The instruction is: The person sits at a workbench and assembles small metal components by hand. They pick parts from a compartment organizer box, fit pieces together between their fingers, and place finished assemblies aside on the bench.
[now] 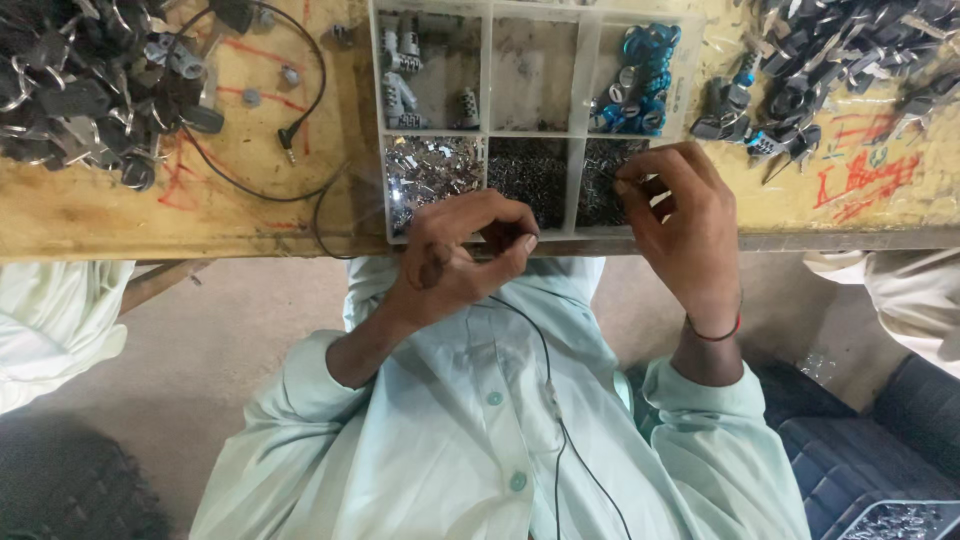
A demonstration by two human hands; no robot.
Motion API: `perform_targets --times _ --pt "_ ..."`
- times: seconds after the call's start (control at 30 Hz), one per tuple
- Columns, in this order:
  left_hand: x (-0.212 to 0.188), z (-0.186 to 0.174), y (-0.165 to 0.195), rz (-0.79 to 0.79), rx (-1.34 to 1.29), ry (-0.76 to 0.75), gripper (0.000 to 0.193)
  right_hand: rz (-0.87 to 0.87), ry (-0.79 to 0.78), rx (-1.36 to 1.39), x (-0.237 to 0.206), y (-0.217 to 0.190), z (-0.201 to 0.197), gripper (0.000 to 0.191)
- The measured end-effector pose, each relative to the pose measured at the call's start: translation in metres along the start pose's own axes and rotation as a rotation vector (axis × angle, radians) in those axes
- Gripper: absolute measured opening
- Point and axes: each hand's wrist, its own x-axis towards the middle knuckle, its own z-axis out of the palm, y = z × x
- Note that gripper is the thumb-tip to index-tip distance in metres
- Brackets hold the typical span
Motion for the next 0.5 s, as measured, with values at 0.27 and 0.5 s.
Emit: perform_targets --times 0.27,0.5 --pt "-0.001 0.002 0.0 -0.042 -0.005 -0.05 0.01 -0.235 -0.086 -0.406 0.004 -0.012 0.006 0.017" --pt "-0.001 0.0 -0.002 -0.087 -0.069 -0.048 0.008 -0.06 -0.019 -0.125 -0.001 0.002 -0.002 0.013"
